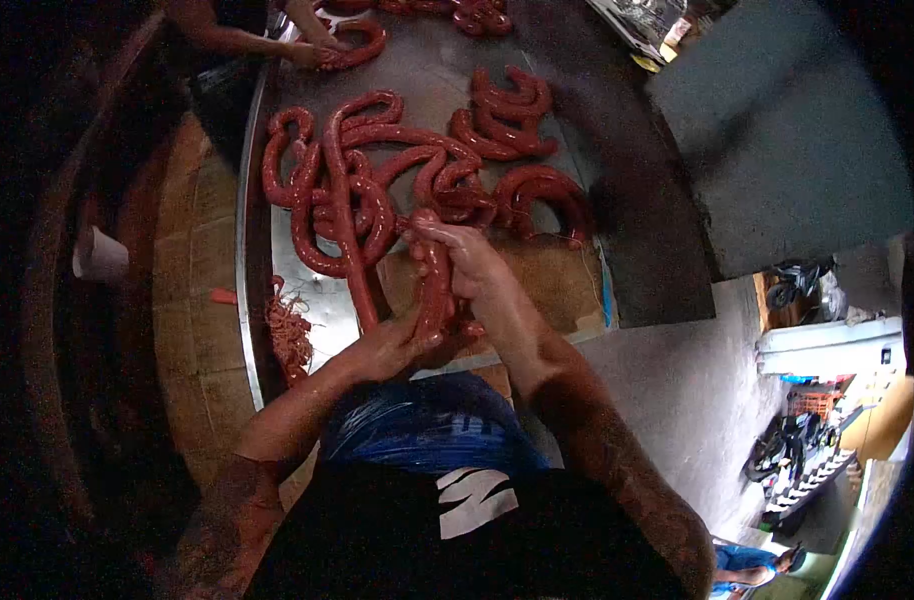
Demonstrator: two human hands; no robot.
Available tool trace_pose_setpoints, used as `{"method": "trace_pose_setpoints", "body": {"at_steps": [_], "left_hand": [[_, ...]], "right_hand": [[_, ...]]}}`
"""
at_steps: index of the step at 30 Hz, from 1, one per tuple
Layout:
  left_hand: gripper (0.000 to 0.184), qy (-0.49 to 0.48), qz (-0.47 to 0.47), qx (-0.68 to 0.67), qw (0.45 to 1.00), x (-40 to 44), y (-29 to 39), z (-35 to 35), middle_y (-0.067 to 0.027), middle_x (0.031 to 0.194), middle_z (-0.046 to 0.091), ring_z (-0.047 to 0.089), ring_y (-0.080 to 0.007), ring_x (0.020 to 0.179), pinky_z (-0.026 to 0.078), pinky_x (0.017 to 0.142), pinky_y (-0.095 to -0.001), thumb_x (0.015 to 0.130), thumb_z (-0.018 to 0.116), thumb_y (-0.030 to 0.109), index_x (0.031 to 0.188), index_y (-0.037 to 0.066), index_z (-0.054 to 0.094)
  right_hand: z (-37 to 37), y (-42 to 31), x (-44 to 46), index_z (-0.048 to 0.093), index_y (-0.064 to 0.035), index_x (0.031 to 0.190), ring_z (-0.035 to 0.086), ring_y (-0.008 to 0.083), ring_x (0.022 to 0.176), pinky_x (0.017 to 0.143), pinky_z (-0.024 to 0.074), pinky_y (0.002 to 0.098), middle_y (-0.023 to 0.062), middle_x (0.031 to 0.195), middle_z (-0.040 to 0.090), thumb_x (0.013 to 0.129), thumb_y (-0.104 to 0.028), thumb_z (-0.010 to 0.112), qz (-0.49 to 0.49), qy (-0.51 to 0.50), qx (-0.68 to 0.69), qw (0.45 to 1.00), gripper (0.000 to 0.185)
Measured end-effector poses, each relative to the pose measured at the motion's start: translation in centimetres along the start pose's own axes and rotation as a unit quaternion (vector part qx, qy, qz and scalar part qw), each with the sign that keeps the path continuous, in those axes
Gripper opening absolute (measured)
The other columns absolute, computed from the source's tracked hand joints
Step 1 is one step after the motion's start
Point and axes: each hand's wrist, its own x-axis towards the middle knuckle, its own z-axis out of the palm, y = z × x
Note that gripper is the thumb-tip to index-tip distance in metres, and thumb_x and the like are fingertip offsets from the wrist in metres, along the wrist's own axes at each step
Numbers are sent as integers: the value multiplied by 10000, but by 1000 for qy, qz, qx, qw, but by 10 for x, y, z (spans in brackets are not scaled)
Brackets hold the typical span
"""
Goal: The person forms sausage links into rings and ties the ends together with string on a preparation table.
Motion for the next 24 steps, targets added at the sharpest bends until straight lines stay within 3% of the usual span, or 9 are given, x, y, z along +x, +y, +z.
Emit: {"method": "trace_pose_setpoints", "body": {"at_steps": [3,6,8,11,13,15,18,21,24], "left_hand": [[572,-111,-110,-70,985,-14,39,-11,-233,1150,573,564,-335,1069,427,911,-406,935,476,443,1333,44,377],[578,-79,-75,-32,994,5,-6,27,-228,1095,595,584,-308,1014,448,882,-400,904,528,453,1283,26,437],[587,-45,-95,-37,994,26,-19,46,-221,1078,596,587,-301,998,454,869,-394,882,557,462,1260,23,460],[655,-11,-124,-85,989,70,-27,87,-204,1122,584,568,-296,1037,442,895,-388,844,603,486,1282,23,450],[718,-9,-140,-125,982,94,-29,112,-194,1182,571,547,-299,1093,425,935,-389,827,622,500,1327,28,416],[701,41,-157,-205,965,112,-31,127,-186,1163,584,559,-308,1076,432,925,-393,818,626,513,1284,16,461],[582,148,-165,-46,974,120,-13,132,-209,935,654,635,-359,865,485,777,-425,828,618,496,1151,16,557],[559,113,-286,14,952,131,7,126,-238,920,644,629,-381,872,480,777,-437,835,610,495,1139,28,569],[488,174,-250,37,952,144,-12,140,-262,910,636,616,-407,893,476,776,-451,876,571,440,1135,26,571]], "right_hand": [[-40,-3,-17,577,-1,1076,612,176,656,604,526,302,68,802,632,910,-268,572,-74,-70,39,994,315],[-83,3,-15,555,-10,1151,619,169,724,637,532,306,71,892,629,896,-263,588,-18,-28,39,999,360],[-175,59,30,541,-31,1190,617,161,724,640,534,308,64,904,625,891,-261,592,5,9,-35,999,381],[-172,59,28,517,-90,1267,614,188,789,638,535,307,79,1001,619,893,-254,575,83,52,-23,995,412],[-183,65,39,527,-98,1049,449,142,484,489,470,335,0,623,485,905,-266,584,105,66,34,992,228],[-174,56,36,526,-99,1059,441,139,484,482,466,336,0,622,480,904,-275,590,91,59,8,994,244],[-172,50,45,530,-95,1081,461,147,502,480,468,339,11,646,497,900,-273,599,70,36,-24,997,262],[-162,29,29,545,-84,1097,521,172,554,497,486,349,41,709,549,893,-238,603,105,20,-14,994,262],[-180,33,27,560,-67,1104,578,200,632,544,514,365,72,798,597,879,-196,608,112,4,-2,994,263]]}}
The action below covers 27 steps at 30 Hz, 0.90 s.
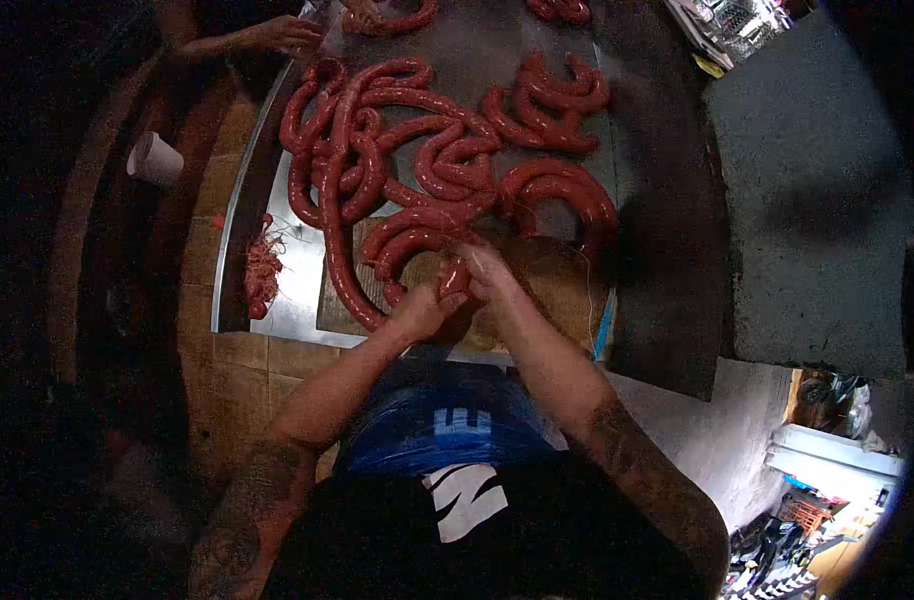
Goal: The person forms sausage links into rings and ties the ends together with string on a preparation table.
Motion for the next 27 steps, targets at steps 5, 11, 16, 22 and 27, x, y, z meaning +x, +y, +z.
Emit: {"method": "trace_pose_setpoints", "body": {"at_steps": [5,11,16,22,27], "left_hand": [[457,26,23,-22,999,-7,11,-6,-275,931,626,605,-426,892,469,775,-459,907,529,406,1097,-7,575],[464,-63,54,80,993,-25,0,-32,-273,943,626,607,-410,911,463,793,-462,902,522,412,1045,-26,578],[429,-19,-5,178,984,-3,20,-21,-271,907,633,618,-422,857,485,764,-488,866,555,369,1014,-31,601],[407,43,68,169,982,27,1,2,-272,897,632,620,-427,846,492,751,-483,874,528,347,1006,-32,597],[495,-63,-3,92,994,21,5,-12,-272,997,621,604,-433,903,476,824,-469,890,510,394,1138,-32,548]], "right_hand": [[-3,-13,3,560,-30,1105,615,220,760,666,549,368,87,932,619,858,-134,607,-21,-31,9,999,272],[-21,-22,15,552,-16,1174,613,238,930,794,527,360,99,1078,604,847,-113,608,-101,-59,42,992,345],[-48,-57,21,553,-18,1189,598,255,999,843,505,377,125,1122,601,843,-143,607,-318,159,-522,775,371],[-115,-85,31,608,-69,1137,581,297,1027,901,458,412,110,1185,588,819,-184,594,-436,168,-387,795,338],[-122,-79,22,574,-29,1150,580,312,1014,870,470,407,148,1154,576,808,-174,576,-364,202,-713,564,371]]}}
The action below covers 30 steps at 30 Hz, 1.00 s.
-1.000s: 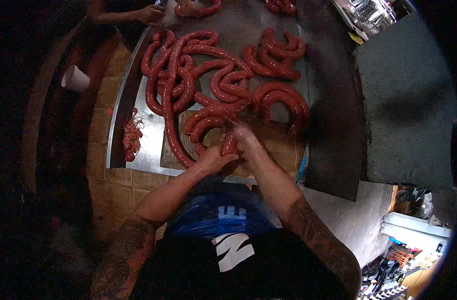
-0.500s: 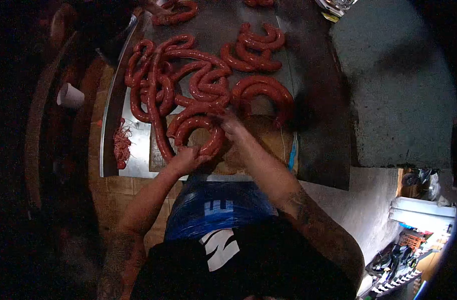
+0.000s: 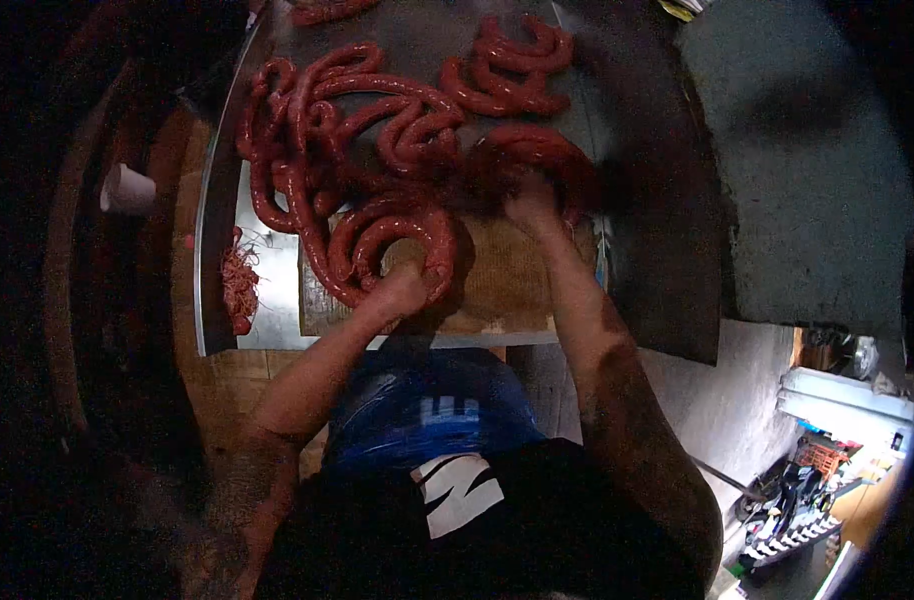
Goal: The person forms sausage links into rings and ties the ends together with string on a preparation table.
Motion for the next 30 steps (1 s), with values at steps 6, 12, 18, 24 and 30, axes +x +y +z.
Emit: {"method": "trace_pose_setpoints", "body": {"at_steps": [6,12,18,24,30], "left_hand": [[543,-110,43,-33,992,30,-74,17,-189,885,643,616,-292,769,488,711,-398,936,455,472,1102,-28,587],[467,-239,-102,-418,871,-14,-15,-48,-39,845,608,547,-137,711,463,622,-270,941,461,492,994,58,624],[437,-227,0,-272,935,-6,-47,-47,-20,901,583,495,-123,815,412,765,-248,946,500,427,1099,26,584],[235,-238,-21,-323,916,-1,-42,-44,34,605,447,403,-75,525,330,465,-238,945,526,310,787,137,544],[267,-125,66,-230,963,0,-46,-20,-20,733,532,470,-139,727,398,721,-264,973,471,289,949,53,593]], "right_hand": [[-75,-112,-74,610,-17,996,580,287,937,783,485,353,121,988,588,836,-111,599,-127,-110,243,955,185],[-35,-171,-94,615,-18,968,569,306,911,777,474,374,128,935,582,812,-114,622,-98,-71,195,973,183],[-42,-118,-187,660,-15,911,599,303,854,786,476,364,144,891,612,821,-130,613,110,19,110,988,154],[-211,-49,-515,671,-35,952,623,198,857,777,490,315,81,924,681,883,-139,602,514,316,-54,796,143],[-282,-195,-435,603,5,983,595,239,856,836,481,397,122,924,634,868,-118,561,38,762,265,589,173]]}}
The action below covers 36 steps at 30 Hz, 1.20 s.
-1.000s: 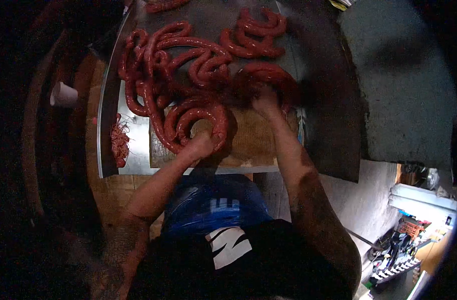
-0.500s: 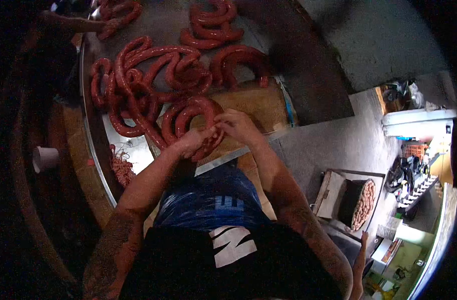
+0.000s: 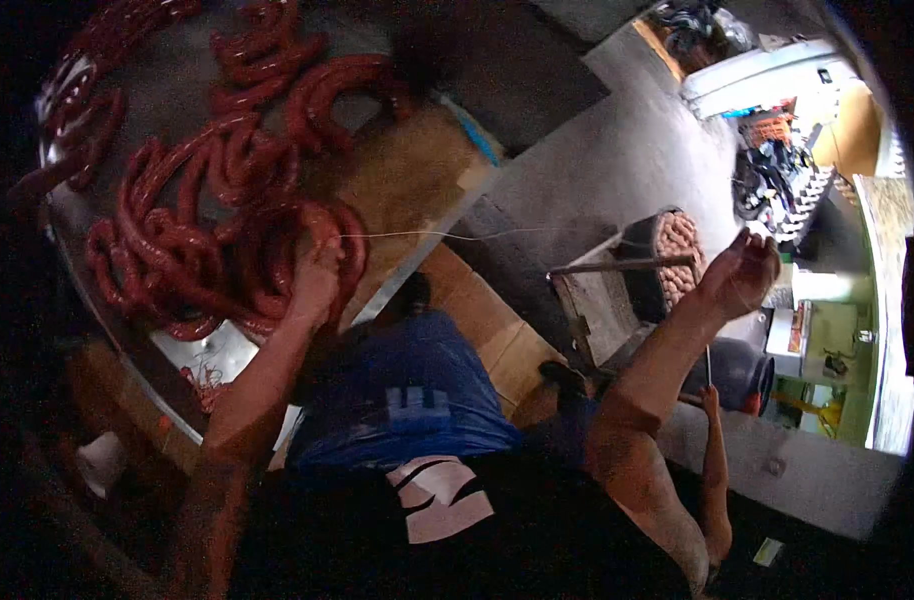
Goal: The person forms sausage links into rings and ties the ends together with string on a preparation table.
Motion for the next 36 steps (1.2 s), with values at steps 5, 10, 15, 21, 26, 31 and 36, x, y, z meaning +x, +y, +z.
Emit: {"method": "trace_pose_setpoints", "body": {"at_steps": [5,10,15,21,26,31,36], "left_hand": [[351,54,101,34,993,10,-40,9,-87,797,600,549,-198,778,439,727,-343,962,484,313,931,-17,602],[412,43,139,196,970,-3,-18,5,-190,829,616,588,-278,743,451,713,-409,962,442,366,966,-10,612],[369,34,111,-41,992,-23,21,-11,-86,701,600,563,-244,640,446,611,-370,961,471,370,912,31,607],[200,-103,-163,-367,910,-44,52,-70,64,670,551,478,-102,541,387,470,-266,909,594,336,837,150,606],[290,-45,-184,-210,959,-13,98,-19,-9,686,542,483,-154,580,397,522,-313,952,495,339,829,101,606],[325,-33,-62,-23,997,-1,27,10,-84,806,592,522,-172,717,440,656,-323,960,479,295,986,0,612],[353,-24,-52,33,998,18,13,13,-47,777,573,510,-150,730,423,665,-303,969,471,344,904,35,628]], "right_hand": [[211,84,-222,583,-23,1087,573,227,1007,847,494,348,136,1162,575,866,-99,582,322,-271,104,901,233],[203,158,-309,607,-55,1168,610,169,940,855,469,296,61,1044,637,871,-119,595,444,-457,-206,742,305],[144,220,-377,632,-29,1073,621,164,797,651,511,298,110,1011,632,873,-193,579,721,-254,-110,635,264],[212,240,-400,616,-45,908,582,169,679,508,460,296,53,818,613,849,-293,619,867,-218,163,419,255],[119,195,-201,626,-25,837,563,108,772,684,467,286,17,816,607,835,-202,658,467,-463,-180,732,180],[-50,95,-79,600,-5,777,550,160,731,663,453,300,60,775,580,783,-102,666,389,-275,-336,812,117],[-174,151,-90,548,-38,1204,573,346,1063,892,461,422,179,1180,567,794,-181,677,174,-376,-791,451,453]]}}
